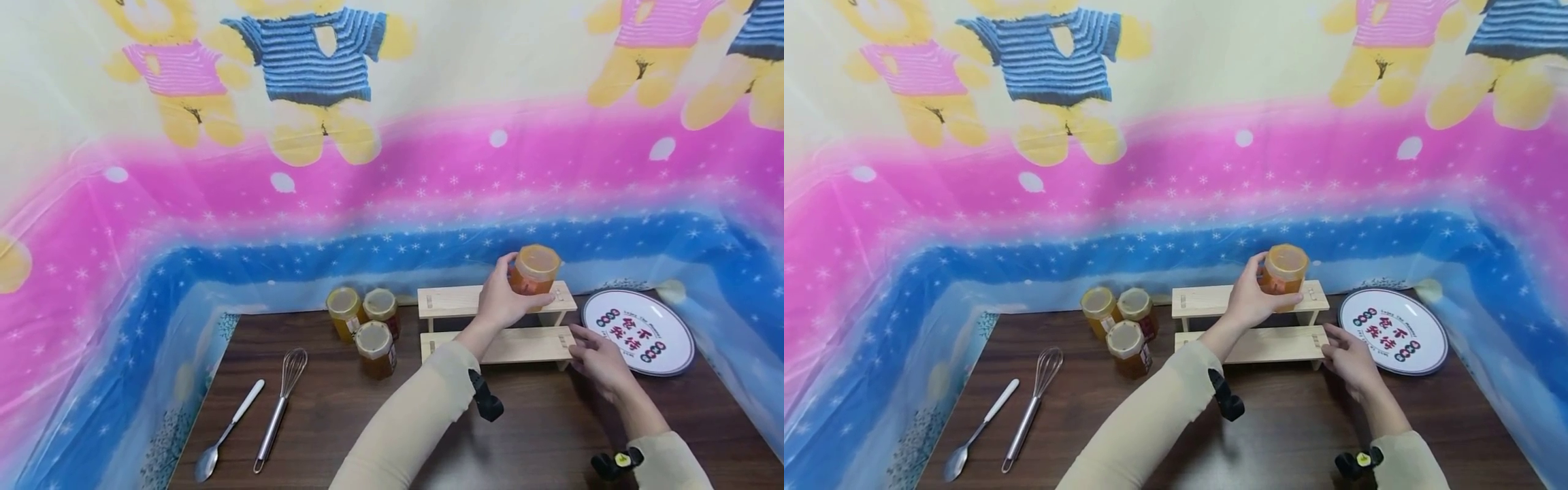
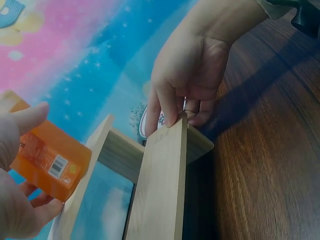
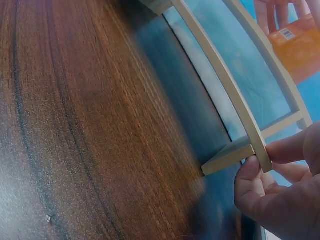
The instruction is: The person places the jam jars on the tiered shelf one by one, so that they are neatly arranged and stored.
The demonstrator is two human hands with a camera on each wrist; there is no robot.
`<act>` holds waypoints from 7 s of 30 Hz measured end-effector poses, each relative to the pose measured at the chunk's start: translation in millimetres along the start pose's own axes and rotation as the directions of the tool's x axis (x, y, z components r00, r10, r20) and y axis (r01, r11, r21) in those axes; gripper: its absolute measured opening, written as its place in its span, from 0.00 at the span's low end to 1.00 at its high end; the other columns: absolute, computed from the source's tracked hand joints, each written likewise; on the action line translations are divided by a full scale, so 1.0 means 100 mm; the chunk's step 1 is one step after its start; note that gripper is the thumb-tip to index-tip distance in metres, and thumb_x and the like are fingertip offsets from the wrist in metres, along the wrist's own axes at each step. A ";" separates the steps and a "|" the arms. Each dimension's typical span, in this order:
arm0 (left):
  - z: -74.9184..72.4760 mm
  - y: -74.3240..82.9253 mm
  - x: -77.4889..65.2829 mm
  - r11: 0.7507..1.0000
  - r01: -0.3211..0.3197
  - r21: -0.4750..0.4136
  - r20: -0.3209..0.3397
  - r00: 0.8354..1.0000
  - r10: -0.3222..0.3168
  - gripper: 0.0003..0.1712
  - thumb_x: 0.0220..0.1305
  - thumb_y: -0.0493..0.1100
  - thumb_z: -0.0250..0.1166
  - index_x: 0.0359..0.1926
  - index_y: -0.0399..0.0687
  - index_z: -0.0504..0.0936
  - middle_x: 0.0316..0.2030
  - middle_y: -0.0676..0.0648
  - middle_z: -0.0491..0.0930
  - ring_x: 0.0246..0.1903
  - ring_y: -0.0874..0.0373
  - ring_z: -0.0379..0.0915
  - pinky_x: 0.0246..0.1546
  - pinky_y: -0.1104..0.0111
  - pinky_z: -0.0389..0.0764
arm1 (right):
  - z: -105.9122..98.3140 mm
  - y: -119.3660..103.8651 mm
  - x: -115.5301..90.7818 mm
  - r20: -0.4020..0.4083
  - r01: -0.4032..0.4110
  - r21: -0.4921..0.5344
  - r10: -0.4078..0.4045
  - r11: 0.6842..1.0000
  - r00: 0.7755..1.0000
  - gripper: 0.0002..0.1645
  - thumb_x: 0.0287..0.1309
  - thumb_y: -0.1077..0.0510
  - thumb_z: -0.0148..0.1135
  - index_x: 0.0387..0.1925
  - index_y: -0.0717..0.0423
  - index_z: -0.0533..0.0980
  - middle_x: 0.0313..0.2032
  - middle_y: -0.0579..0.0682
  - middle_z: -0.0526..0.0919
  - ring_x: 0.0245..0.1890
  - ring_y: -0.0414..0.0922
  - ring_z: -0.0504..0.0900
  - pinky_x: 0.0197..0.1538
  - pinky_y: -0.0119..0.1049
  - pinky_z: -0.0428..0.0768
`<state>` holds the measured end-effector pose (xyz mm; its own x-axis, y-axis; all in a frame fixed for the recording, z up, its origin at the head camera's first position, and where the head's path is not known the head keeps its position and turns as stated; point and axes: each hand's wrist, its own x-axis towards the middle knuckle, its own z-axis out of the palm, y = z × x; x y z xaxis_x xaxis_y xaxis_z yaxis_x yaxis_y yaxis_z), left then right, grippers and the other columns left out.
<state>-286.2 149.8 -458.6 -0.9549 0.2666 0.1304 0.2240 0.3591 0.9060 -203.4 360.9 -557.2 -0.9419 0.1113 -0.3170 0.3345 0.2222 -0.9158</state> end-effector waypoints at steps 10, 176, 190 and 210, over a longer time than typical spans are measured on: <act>-0.07 -0.01 -0.01 0.999 0.007 -0.051 0.022 1.000 -0.005 0.53 0.53 0.54 0.83 0.76 0.62 0.65 0.61 0.56 0.76 0.61 0.60 0.73 0.61 0.56 0.76 | -0.01 0.00 0.01 0.000 -0.007 -0.013 0.007 1.000 1.000 0.37 0.79 0.61 0.44 0.82 0.61 0.47 0.72 0.73 0.60 0.64 0.53 0.73 0.59 0.40 0.81; -1.78 -1.98 -1.44 0.970 -0.009 -0.241 -0.303 0.951 -0.066 0.46 0.50 0.38 0.85 0.68 0.52 0.72 0.60 0.45 0.77 0.60 0.47 0.75 0.62 0.45 0.74 | 0.02 0.06 -0.01 0.003 0.011 0.052 -0.011 0.999 1.000 0.37 0.80 0.59 0.44 0.82 0.61 0.45 0.73 0.73 0.57 0.47 0.30 0.77 0.50 0.32 0.82; -1.83 -1.46 -1.46 0.972 -0.056 -0.229 -0.367 0.930 -0.033 0.45 0.46 0.38 0.86 0.66 0.54 0.75 0.58 0.47 0.79 0.58 0.51 0.76 0.59 0.49 0.77 | 0.01 0.09 0.01 0.002 0.005 0.055 -0.005 0.998 1.000 0.37 0.81 0.58 0.44 0.83 0.60 0.44 0.74 0.72 0.57 0.48 0.31 0.76 0.51 0.32 0.82; -1.81 -0.92 -1.14 0.973 -0.111 -0.202 -0.322 0.946 0.041 0.46 0.48 0.44 0.87 0.68 0.56 0.75 0.57 0.51 0.79 0.56 0.53 0.77 0.59 0.54 0.79 | 0.00 0.10 0.00 -0.004 0.003 0.052 -0.003 0.999 1.000 0.37 0.81 0.59 0.44 0.82 0.60 0.45 0.73 0.73 0.57 0.48 0.32 0.77 0.50 0.32 0.82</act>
<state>-233.2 -76.0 -483.8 -0.9567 -0.0213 0.2901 0.2845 0.1396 0.9485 -199.9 363.1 -566.5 -0.9427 0.1147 -0.3133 0.3294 0.1717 -0.9284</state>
